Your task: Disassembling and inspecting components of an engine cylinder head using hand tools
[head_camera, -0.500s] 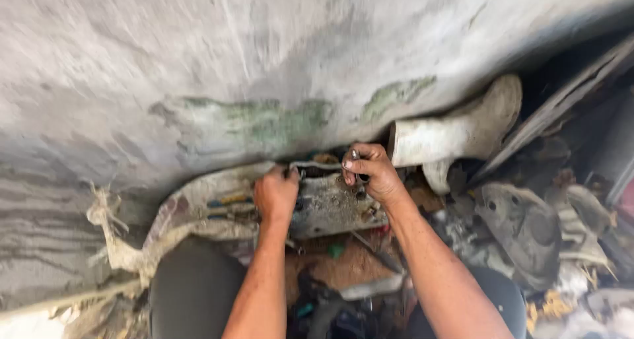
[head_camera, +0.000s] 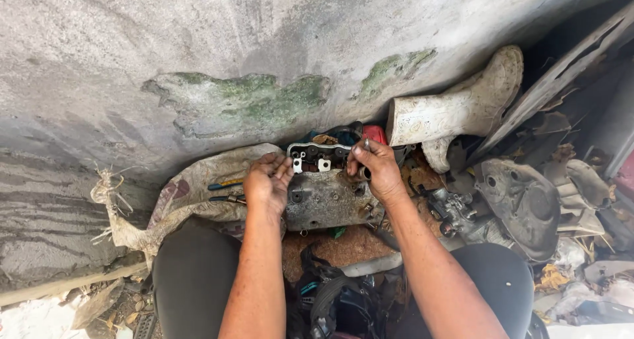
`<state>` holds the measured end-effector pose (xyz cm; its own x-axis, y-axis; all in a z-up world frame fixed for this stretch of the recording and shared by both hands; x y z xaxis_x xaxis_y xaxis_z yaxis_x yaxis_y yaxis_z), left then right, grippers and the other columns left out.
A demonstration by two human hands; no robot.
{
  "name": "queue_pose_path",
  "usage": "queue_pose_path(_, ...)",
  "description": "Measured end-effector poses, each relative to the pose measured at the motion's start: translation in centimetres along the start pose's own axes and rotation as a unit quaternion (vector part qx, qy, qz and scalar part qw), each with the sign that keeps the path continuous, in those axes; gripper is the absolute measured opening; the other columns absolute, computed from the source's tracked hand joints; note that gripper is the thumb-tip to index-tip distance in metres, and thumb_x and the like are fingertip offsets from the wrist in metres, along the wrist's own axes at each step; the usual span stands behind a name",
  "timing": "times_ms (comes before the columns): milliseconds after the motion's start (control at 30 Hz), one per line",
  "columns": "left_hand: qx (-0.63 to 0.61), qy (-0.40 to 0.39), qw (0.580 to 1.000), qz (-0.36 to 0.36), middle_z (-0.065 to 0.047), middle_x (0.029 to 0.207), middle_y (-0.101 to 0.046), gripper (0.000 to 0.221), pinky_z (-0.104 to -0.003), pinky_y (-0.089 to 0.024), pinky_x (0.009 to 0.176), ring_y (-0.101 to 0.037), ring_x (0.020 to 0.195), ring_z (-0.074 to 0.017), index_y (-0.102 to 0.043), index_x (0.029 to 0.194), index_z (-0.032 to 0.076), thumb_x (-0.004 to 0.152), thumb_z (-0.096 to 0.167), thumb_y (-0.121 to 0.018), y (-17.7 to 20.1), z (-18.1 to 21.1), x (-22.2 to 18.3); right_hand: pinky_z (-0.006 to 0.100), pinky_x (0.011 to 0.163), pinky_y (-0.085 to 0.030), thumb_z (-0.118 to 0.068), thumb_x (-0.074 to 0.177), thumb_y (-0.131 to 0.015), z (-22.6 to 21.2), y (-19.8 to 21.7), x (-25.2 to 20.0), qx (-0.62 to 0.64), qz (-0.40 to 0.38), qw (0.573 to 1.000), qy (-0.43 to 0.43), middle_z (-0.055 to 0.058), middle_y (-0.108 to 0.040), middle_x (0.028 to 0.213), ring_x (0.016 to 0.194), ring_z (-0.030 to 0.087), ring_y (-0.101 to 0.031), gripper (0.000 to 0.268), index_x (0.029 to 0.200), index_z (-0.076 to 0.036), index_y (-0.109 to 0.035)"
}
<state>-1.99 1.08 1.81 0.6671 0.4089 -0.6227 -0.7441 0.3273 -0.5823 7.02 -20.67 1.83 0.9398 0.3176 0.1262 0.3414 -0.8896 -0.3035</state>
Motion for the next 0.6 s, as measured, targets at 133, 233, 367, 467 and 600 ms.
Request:
queue_pose_path(133,-0.018,0.039,0.998,-0.05,-0.018,0.092,-0.073,0.024,-0.041,-0.064,0.072,-0.076,0.09,-0.0313,-0.065,0.092,0.004,0.08,-0.006,-0.047,0.4,-3.4,-2.9,0.026,0.057,-0.049,-0.02,0.098,-0.065,-0.7,-0.1,-0.6,-0.074,0.054,0.996,0.01,0.016,-0.064,0.055,0.055,0.02,-0.065,0.026,0.082,-0.001,-0.072)
queue_pose_path(233,-0.002,0.082,0.991,-0.108,-0.021,0.085,-0.072,0.019,-0.038,-0.063,0.064,-0.075,0.077,-0.0293,-0.067,0.087,0.005,0.077,-0.001,-0.052,1.0,-7.8,-5.6,0.031,0.075,-0.05,-0.021,0.103,-0.059,-2.5,-0.2,-1.4,-0.217,0.08,0.973,0.017,0.012,-0.07,0.065,0.07,0.022,-0.066,0.03,0.083,-0.005,-0.074)
queue_pose_path(367,0.023,0.218,0.971,-0.096,-0.012,0.077,-0.064,0.019,-0.034,-0.055,0.053,-0.066,0.067,-0.0256,-0.066,0.099,0.01,0.089,0.01,-0.051,3.4,-13.8,-6.5,0.041,0.077,-0.051,-0.023,0.104,-0.062,-3.2,-0.7,-2.2,-0.382,0.075,0.92,0.041,0.014,-0.067,0.069,0.076,0.031,-0.065,0.023,0.087,-0.01,-0.071)
queue_pose_path(467,0.06,0.251,0.961,-0.099,-0.004,0.068,-0.05,0.021,-0.03,-0.045,0.048,-0.054,0.058,-0.0203,-0.064,0.105,0.013,0.093,0.014,-0.047,4.2,-17.0,-5.3,0.05,0.079,-0.052,-0.025,0.102,-0.064,-3.1,-0.9,-3.2,-0.463,0.063,0.884,0.032,0.018,-0.07,0.079,0.086,0.041,-0.069,0.017,0.097,-0.011,-0.073)
queue_pose_path(600,0.068,0.257,0.961,-0.069,-0.001,0.067,-0.051,0.017,-0.031,-0.05,0.047,-0.057,0.057,-0.0184,-0.066,0.098,0.015,0.084,0.016,-0.056,6.7,-19.6,-2.1,0.049,0.082,-0.055,-0.027,0.101,-0.066,-2.4,-0.2,-4.2,-0.502,0.079,0.861,0.014,0.015,-0.075,0.09,0.098,0.038,-0.071,0.015,0.102,-0.015,-0.076)
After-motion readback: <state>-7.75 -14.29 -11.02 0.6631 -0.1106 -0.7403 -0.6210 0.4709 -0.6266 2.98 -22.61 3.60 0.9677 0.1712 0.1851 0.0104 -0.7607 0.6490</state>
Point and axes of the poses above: each hand's wrist, its own x-axis towards the middle knuckle, its own y-axis out of the back of the hand, z = x × y, the point moved 1 cm from there along x, towards the middle knuckle
